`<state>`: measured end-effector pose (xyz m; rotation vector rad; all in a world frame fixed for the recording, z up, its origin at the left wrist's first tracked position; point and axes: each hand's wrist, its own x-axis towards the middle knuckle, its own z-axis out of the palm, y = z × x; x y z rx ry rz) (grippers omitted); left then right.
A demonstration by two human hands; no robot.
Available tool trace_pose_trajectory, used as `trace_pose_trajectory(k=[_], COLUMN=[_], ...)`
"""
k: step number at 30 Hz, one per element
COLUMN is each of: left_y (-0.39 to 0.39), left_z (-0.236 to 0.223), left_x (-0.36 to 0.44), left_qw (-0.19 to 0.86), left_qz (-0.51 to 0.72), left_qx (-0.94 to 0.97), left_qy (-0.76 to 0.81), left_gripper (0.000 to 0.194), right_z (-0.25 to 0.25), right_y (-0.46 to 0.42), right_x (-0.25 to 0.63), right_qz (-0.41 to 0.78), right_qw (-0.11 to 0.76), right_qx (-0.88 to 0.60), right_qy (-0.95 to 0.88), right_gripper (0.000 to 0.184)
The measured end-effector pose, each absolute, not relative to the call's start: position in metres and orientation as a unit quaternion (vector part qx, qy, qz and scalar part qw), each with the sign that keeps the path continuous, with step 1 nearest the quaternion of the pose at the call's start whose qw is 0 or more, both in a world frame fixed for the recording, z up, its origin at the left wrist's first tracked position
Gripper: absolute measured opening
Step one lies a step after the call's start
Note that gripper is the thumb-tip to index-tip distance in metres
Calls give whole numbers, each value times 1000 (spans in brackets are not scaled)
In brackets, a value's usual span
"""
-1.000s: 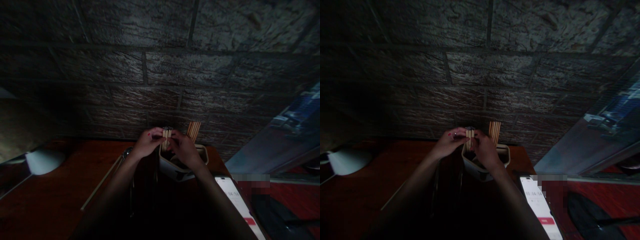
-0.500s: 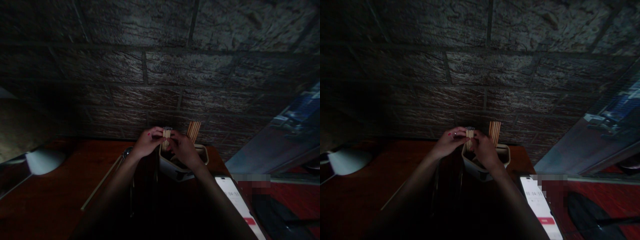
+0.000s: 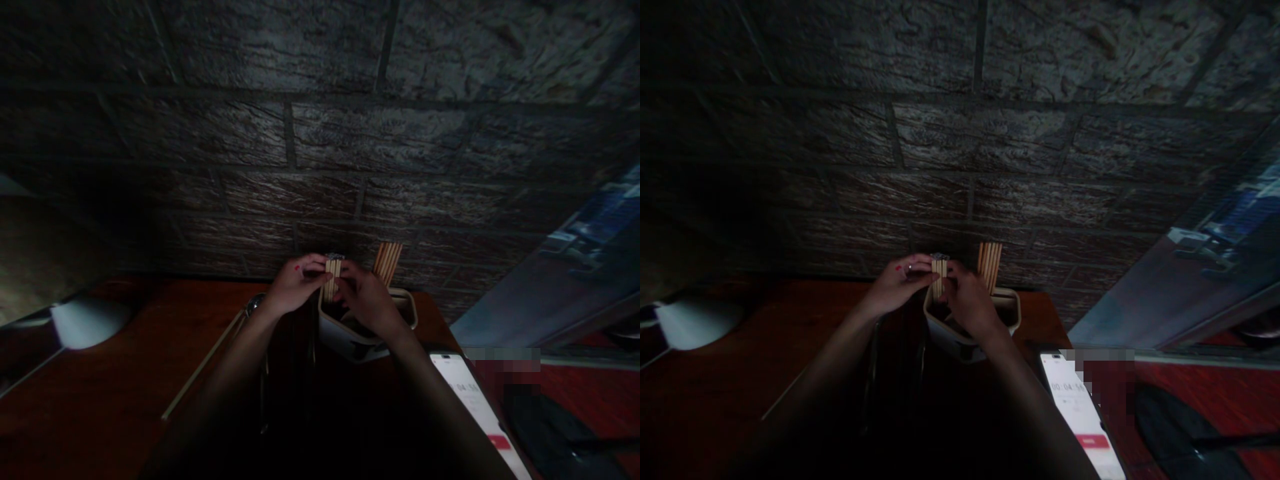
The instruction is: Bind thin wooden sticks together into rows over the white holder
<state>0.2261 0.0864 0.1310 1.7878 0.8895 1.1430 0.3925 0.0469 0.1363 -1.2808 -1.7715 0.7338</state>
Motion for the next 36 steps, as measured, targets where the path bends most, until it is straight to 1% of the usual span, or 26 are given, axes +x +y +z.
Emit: trace_pose_trajectory(k=[10, 17, 23, 36], left_y=[87, 88, 86, 86], left_z=[132, 128, 130, 131], left_x=[226, 226, 226, 226], left_qw=[384, 399, 411, 400], left_qz=[442, 442, 441, 440], left_qx=[729, 719, 717, 721], left_qy=[356, 359, 348, 355], left_gripper=[13, 18, 19, 23], right_z=[132, 131, 134, 138], right_y=[49, 50, 47, 45], right_x=[395, 394, 395, 394], right_qz=[295, 293, 296, 312], right_qw=[399, 396, 383, 388], right_qx=[-502, -509, -514, -522], right_qy=[-709, -706, -709, -692], right_gripper=[28, 28, 34, 32])
